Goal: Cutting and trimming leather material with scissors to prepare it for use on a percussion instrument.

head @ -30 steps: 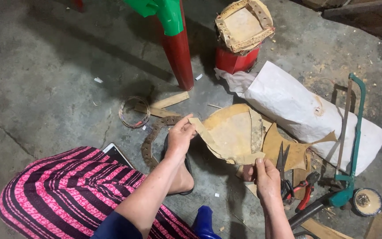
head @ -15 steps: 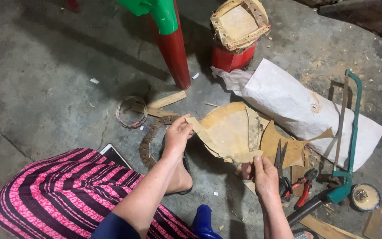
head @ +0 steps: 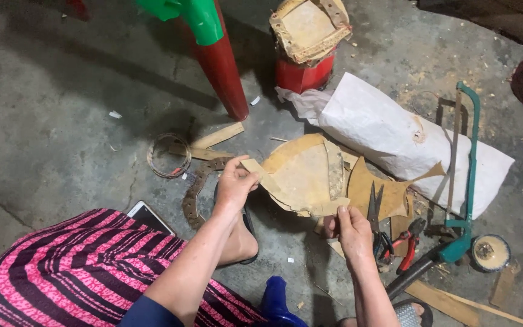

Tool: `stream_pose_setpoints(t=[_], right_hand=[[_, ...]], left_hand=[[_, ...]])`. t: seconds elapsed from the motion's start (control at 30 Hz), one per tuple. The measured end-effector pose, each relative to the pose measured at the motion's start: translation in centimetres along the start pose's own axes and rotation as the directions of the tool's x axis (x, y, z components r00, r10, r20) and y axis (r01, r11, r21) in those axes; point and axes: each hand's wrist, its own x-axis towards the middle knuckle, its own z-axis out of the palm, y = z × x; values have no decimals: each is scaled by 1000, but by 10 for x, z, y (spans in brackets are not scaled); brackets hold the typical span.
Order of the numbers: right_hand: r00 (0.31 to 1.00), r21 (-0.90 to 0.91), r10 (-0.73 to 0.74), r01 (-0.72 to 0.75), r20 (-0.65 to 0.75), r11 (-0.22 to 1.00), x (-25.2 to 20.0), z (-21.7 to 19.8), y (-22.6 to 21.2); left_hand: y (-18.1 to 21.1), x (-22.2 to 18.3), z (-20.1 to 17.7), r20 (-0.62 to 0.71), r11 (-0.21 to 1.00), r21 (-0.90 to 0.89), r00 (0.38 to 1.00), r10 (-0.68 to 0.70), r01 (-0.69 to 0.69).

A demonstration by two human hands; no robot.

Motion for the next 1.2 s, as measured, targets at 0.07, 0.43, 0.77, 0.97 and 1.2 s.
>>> stream_pose_setpoints(t=[0.07,0.43,0.77,0.97,1.2], right_hand=[[999,96,-52,52,-4,994,4,4,4],[997,123,-80,78,14,989,9,4,14],[946,155,-59,113,-320,981,34,-47,62],[884,-289,181,-325,-432,900,75,-53,222],[888,-299,241,-370,-390,880,54,-46,193]], left_hand=[[-17,12,-1,-30,990,-97,995,100,-103],[-17,10,-3,5,987,-122,995,102,-101],[105,-89,-15,109,892,-420,968,228,-163],[212,-129,-36,140,903,-133,894,426,-409],[258,-149,43,246,879,-180,845,474,-441]])
